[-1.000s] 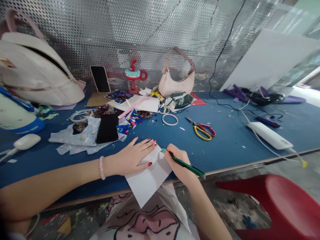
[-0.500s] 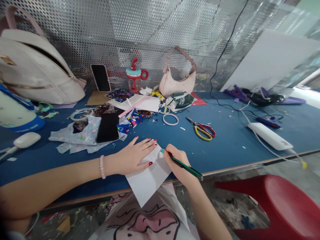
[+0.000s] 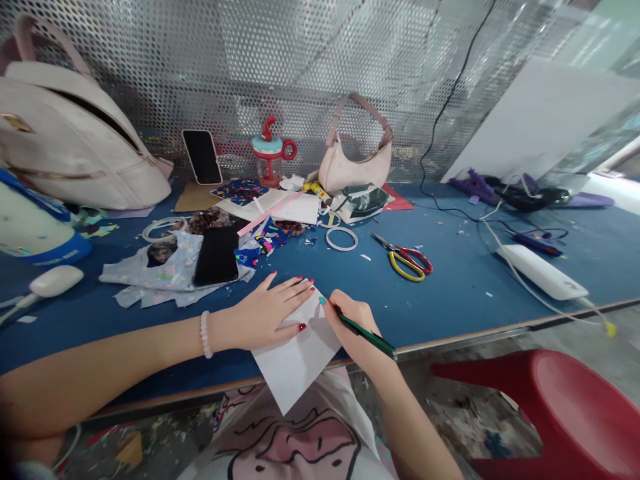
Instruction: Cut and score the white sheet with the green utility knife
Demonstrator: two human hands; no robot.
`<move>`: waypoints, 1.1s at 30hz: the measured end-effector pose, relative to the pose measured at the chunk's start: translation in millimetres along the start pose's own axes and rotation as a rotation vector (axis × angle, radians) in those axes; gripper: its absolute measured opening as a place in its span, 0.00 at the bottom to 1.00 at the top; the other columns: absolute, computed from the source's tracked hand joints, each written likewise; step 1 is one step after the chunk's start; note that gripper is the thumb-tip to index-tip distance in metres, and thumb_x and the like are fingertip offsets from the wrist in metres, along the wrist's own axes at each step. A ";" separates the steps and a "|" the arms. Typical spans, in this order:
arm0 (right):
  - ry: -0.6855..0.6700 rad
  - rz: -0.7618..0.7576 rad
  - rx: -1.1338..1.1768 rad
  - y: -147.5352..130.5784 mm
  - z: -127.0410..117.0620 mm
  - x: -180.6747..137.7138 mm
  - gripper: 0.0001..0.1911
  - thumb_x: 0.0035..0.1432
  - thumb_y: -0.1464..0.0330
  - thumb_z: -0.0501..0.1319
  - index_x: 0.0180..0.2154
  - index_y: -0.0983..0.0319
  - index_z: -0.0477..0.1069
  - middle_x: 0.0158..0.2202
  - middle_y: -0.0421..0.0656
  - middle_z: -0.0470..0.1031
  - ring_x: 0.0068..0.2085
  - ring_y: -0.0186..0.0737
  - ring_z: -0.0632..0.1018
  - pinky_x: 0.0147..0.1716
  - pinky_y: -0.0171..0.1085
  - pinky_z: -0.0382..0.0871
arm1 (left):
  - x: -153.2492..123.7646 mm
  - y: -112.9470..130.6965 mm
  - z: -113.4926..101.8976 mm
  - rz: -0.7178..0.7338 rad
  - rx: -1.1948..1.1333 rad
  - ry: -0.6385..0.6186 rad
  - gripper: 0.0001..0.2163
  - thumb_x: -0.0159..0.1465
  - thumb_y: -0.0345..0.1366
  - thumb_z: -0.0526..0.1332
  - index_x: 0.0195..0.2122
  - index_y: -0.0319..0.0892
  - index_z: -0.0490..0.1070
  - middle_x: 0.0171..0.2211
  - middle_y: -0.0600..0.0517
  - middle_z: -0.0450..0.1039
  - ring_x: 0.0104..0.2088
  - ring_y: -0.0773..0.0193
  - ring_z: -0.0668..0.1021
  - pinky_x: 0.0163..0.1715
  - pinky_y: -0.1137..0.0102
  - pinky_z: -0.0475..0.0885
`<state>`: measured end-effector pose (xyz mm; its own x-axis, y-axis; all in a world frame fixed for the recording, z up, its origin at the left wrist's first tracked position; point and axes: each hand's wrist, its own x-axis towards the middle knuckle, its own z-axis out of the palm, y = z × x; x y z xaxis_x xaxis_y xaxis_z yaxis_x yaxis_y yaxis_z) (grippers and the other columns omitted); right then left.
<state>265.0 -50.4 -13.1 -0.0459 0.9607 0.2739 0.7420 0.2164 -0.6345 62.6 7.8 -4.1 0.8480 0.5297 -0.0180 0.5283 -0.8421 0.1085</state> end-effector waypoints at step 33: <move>-0.116 -0.079 -0.021 5.0 -15.7 -20.1 0.15 0.64 0.64 0.49 0.25 0.59 0.53 0.19 0.35 0.58 0.21 0.30 0.59 0.21 0.31 0.53 | -0.4 -1.2 -1.6 0.009 0.014 0.004 0.28 0.69 0.50 0.46 0.66 0.41 0.49 0.68 0.47 0.46 0.67 0.53 0.53 0.63 0.47 0.46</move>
<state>280.1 -71.4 -10.4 -0.1811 0.9547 0.2361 0.7468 0.2897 -0.5986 61.6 8.7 -2.7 0.8525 0.5225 -0.0129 0.5213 -0.8482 0.0943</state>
